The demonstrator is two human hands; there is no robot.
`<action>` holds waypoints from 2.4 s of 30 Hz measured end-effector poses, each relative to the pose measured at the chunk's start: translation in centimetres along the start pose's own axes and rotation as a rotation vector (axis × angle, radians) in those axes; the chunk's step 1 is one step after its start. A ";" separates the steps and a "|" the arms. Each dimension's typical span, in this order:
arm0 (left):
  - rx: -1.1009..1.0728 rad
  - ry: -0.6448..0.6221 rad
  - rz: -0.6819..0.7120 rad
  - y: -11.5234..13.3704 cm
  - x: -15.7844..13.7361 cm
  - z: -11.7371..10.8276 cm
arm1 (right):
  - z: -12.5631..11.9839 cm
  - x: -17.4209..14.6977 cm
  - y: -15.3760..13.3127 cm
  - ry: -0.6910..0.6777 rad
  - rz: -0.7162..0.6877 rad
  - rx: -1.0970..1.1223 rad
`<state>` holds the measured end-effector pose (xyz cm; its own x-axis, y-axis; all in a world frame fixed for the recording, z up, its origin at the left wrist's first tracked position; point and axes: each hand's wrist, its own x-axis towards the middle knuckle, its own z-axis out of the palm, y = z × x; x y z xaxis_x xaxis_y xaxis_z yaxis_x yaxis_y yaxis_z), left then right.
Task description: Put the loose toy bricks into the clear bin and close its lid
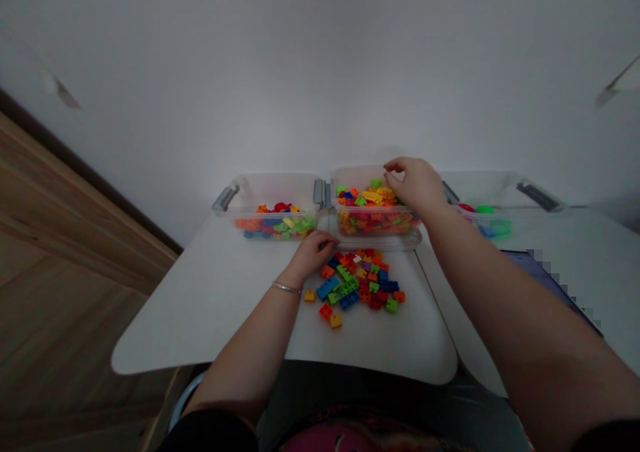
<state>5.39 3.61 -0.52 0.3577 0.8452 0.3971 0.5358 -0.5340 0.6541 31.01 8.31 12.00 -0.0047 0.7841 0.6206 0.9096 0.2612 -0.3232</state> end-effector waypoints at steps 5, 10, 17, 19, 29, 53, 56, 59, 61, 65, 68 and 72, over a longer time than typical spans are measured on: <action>0.003 0.006 0.001 -0.1 0.0 0.0 | -1.0 -3.1 -0.7 0.271 -0.220 0.177; 0.014 -0.003 -0.001 -0.1 0.1 0.0 | -1.0 -9.4 -2.6 0.193 -0.303 0.340; 0.023 0.000 0.009 0.0 0.1 0.2 | 1.0 -16.0 -4.3 -0.331 -0.368 0.281; 0.026 0.006 0.007 0.1 0.0 0.2 | 1.4 -16.7 -4.7 -0.392 -0.379 0.241; 0.002 0.017 0.011 0.2 -0.1 0.2 | 2.5 -17.2 -5.2 -0.419 -0.427 0.192; -0.001 -0.006 -0.005 0.2 0.0 0.2 | 2.1 -16.3 -4.0 -0.437 -0.326 0.091; -0.001 -0.005 0.000 0.2 0.0 0.2 | 2.0 -16.3 -4.1 -0.436 -0.342 0.106; 0.002 0.000 0.001 0.1 0.0 0.2 | 2.1 -16.1 -4.2 -0.444 -0.366 0.122; 0.000 0.005 0.004 0.0 0.0 0.3 | 2.2 -15.9 -4.2 -0.468 -0.359 0.124; -0.005 0.007 0.004 0.2 0.0 0.2 | 2.5 -15.6 -4.1 -0.493 -0.334 0.143; -0.003 0.006 -0.001 0.3 0.0 0.1 | 2.7 -15.6 -3.9 -0.473 -0.326 0.170; -0.004 0.006 0.003 0.3 0.0 0.1 | 2.9 -15.8 -3.5 -0.451 -0.283 0.213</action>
<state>5.64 3.48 -0.40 0.3551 0.8436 0.4027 0.5318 -0.5366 0.6552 26.73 -3.33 1.24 -0.4554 0.8175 0.3525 0.7434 0.5670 -0.3547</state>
